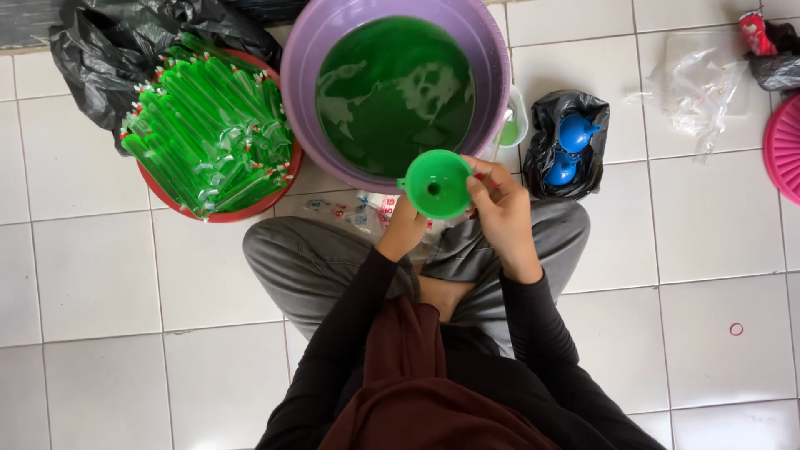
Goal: Filling and sealing small plastic tubes with green liquid using a ladle, funnel, and rubber bands.
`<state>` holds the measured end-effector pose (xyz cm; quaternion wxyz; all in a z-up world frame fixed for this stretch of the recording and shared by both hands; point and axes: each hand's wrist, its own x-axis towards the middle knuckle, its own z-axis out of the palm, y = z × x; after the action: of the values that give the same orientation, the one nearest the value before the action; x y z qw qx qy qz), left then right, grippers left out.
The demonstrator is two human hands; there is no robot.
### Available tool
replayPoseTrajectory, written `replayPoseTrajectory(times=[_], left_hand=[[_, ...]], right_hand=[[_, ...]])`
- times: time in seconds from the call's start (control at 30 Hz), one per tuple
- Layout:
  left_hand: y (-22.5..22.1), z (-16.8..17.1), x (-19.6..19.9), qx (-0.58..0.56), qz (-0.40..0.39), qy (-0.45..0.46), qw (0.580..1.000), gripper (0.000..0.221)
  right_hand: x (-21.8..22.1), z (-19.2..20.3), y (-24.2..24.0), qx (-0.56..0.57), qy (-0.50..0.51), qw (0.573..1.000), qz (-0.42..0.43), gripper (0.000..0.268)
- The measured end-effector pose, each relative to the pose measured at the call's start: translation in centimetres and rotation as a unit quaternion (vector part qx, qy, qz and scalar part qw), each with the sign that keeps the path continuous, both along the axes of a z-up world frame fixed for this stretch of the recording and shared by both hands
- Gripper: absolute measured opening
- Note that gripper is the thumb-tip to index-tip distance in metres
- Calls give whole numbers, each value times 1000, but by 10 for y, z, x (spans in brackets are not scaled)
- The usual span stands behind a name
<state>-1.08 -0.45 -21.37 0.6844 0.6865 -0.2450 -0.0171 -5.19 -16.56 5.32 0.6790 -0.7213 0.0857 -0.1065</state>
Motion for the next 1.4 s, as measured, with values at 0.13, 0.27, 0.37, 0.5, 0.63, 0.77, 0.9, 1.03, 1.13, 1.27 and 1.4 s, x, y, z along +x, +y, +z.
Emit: replayPoseTrajectory(times=[0.13, 0.27, 0.37, 0.5, 0.63, 0.77, 0.9, 1.03, 1.13, 1.27, 1.4], left_hand=[[-4, 157, -2, 16, -30, 40, 999, 16], [-14, 173, 0, -28, -29, 41, 998, 23], [-23, 170, 1, -47, -32, 44, 997, 16], [-34, 182, -2, -38, -17, 61, 997, 10], [-40, 174, 0, -2, 33, -23, 999, 7], [-30, 187, -1, 49, 41, -44, 997, 15], [-23, 201, 1, 31, 83, -50, 995, 3], [-11, 237, 0, 31, 97, -51, 993, 8], [0, 245, 10, 18, 101, -163, 981, 11], [16, 276, 21, -5, 112, -236, 965, 10], [34, 303, 25, 3, 136, -313, 940, 11]], right_hand=[[8, -10, -31, 4, 60, 997, -41, 26], [32, -50, -81, 96, 48, 986, -127, 26], [60, -145, -135, 25, 4, 981, -190, 28], [91, -283, -179, -21, 26, 950, -310, 29], [101, -308, -163, 10, 69, 940, -333, 28], [88, -318, -160, -210, 132, 902, -352, 51], [52, -180, -92, -144, -74, 970, -182, 26], [10, -64, -36, -104, -155, 982, 9, 16], [9, -34, -24, -150, -172, 972, 64, 25], [31, 5, -12, -175, -239, 948, 113, 20], [45, 24, 7, -182, -264, 932, 168, 17]])
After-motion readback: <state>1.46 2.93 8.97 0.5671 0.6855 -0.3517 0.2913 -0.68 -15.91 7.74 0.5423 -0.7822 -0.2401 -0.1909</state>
